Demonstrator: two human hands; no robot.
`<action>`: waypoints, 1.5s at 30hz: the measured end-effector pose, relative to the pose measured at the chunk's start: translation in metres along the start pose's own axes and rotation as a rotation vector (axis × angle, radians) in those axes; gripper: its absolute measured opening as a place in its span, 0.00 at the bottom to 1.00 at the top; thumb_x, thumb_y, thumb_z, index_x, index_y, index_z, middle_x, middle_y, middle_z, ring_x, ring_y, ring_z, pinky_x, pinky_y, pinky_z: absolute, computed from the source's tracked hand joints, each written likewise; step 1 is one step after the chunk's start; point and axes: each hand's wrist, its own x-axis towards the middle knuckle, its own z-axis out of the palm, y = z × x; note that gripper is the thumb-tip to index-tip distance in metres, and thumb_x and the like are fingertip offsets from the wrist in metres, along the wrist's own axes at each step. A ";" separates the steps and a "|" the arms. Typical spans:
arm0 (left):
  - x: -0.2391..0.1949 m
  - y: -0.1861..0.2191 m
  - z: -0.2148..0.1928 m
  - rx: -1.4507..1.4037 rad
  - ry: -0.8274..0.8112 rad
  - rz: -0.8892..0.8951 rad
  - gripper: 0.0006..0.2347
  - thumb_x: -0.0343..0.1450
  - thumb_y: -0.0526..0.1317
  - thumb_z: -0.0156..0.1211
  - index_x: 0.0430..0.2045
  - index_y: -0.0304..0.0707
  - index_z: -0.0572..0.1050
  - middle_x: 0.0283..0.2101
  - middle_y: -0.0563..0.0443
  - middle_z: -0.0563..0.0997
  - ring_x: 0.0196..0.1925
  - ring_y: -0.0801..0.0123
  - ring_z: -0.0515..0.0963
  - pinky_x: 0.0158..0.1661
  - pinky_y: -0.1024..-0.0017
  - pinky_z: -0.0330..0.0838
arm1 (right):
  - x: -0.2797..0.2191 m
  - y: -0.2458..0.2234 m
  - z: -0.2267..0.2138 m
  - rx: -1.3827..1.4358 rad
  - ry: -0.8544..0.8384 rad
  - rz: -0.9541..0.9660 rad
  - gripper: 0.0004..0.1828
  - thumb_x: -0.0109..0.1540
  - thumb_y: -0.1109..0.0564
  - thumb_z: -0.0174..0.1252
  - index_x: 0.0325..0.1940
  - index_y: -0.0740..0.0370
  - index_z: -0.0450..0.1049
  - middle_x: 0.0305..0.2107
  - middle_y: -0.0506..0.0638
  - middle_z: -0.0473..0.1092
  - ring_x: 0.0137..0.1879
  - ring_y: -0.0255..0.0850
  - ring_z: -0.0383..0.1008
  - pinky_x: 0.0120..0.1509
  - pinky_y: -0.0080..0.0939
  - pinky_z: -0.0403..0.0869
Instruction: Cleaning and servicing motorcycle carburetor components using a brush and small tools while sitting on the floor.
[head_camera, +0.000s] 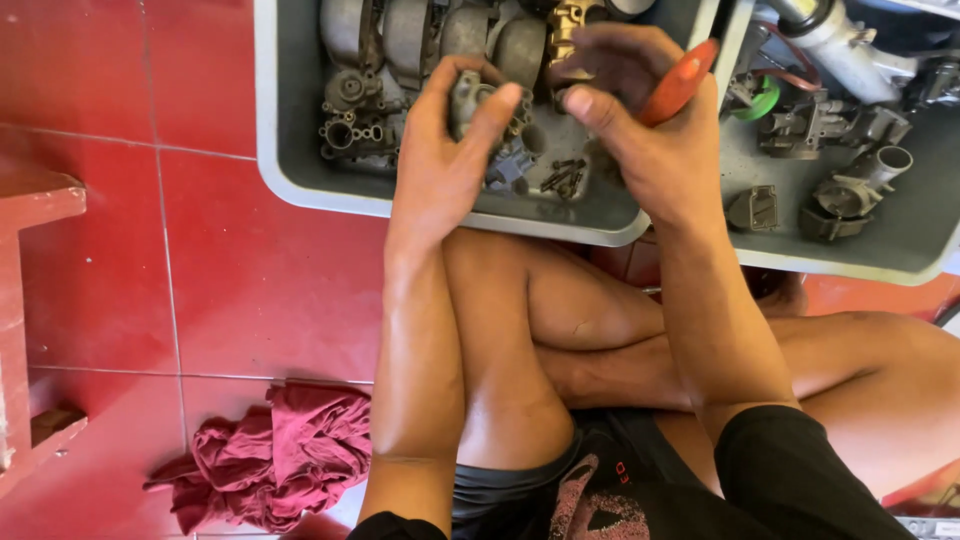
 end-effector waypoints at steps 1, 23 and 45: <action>-0.001 -0.002 -0.001 0.000 -0.005 0.005 0.07 0.74 0.39 0.60 0.40 0.37 0.73 0.29 0.57 0.72 0.30 0.77 0.68 0.32 0.79 0.64 | 0.000 0.001 -0.001 -0.002 0.005 -0.004 0.22 0.66 0.67 0.62 0.63 0.69 0.67 0.52 0.57 0.72 0.59 0.42 0.75 0.67 0.37 0.74; 0.013 -0.002 -0.006 0.427 0.069 0.221 0.12 0.74 0.28 0.52 0.52 0.30 0.68 0.52 0.39 0.74 0.53 0.53 0.78 0.56 0.61 0.74 | -0.006 0.030 0.003 -0.911 -0.167 0.090 0.41 0.49 0.37 0.77 0.48 0.72 0.71 0.32 0.62 0.74 0.32 0.55 0.75 0.40 0.51 0.72; 0.023 -0.045 -0.022 1.103 -0.236 -0.202 0.13 0.69 0.35 0.61 0.48 0.41 0.80 0.62 0.43 0.75 0.61 0.42 0.67 0.58 0.40 0.60 | 0.005 0.062 -0.003 -1.078 -0.712 0.250 0.11 0.60 0.58 0.57 0.44 0.60 0.80 0.29 0.60 0.78 0.34 0.62 0.77 0.42 0.58 0.74</action>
